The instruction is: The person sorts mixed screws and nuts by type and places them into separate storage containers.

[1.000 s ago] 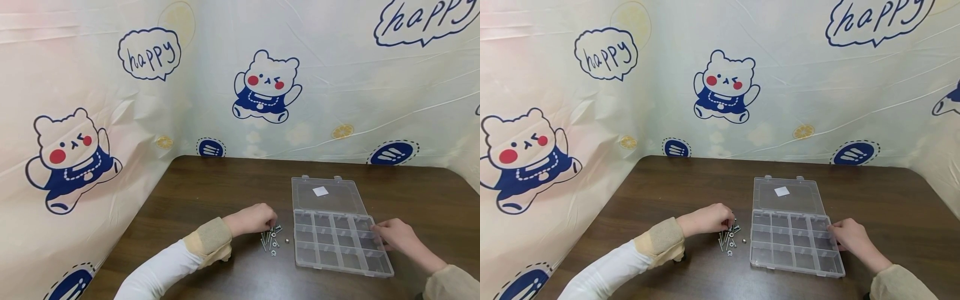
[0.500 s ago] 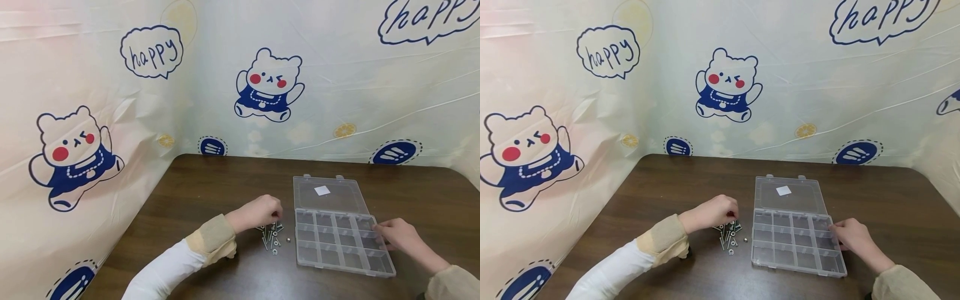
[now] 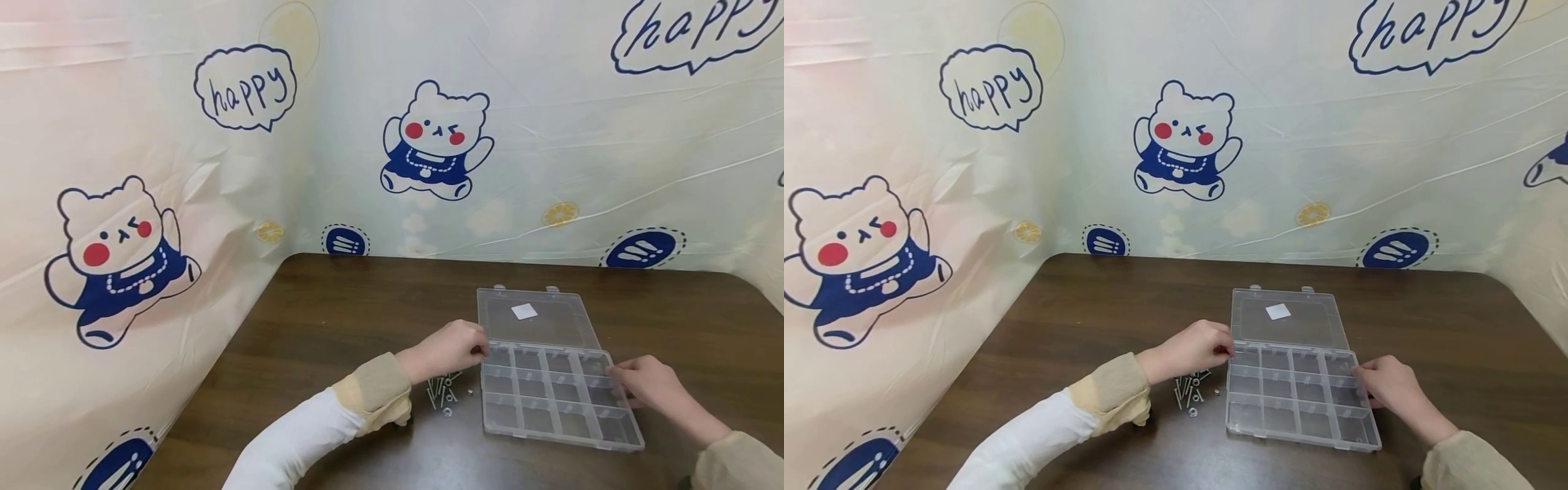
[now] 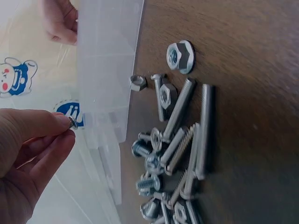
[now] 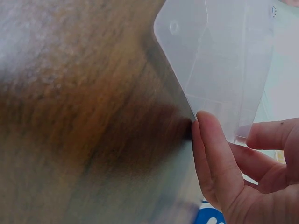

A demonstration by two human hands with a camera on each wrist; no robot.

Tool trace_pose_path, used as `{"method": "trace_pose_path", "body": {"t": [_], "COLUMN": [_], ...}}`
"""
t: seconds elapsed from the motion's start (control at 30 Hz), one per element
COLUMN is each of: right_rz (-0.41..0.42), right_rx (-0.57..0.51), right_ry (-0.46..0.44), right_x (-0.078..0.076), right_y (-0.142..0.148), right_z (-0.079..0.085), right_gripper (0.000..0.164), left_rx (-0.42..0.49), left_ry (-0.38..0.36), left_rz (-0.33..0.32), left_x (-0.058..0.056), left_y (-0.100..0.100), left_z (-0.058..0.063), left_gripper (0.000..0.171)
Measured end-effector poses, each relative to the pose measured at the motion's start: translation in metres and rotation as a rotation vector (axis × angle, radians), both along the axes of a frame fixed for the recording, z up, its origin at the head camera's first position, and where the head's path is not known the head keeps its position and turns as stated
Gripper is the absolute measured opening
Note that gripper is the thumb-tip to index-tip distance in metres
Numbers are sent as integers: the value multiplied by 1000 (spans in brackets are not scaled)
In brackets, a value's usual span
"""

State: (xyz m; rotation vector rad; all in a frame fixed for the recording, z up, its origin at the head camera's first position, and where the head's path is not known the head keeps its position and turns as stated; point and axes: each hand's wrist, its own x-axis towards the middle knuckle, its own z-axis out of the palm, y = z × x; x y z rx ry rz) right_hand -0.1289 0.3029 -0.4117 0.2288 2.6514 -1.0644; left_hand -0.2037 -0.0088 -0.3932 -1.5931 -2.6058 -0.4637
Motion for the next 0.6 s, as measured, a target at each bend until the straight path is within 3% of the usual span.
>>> {"method": "trace_pose_path", "body": {"t": [0.23, 0.47, 0.6], "right_rz": [23, 26, 22], "right_rx": [2, 6, 6], "right_ry": [-16, -17, -15], "right_x": [0, -2, -1], "right_y": [-1, 1, 1], "right_z": [0, -2, -2], "right_gripper": [41, 42, 42], "left_rx": [-47, -91, -95], "left_ry": [2, 22, -4], "left_rz": [19, 37, 31], "left_x": [-5, -5, -5], "left_y": [12, 19, 18], "left_z": [-7, -4, -2], "left_gripper": [13, 13, 12]}}
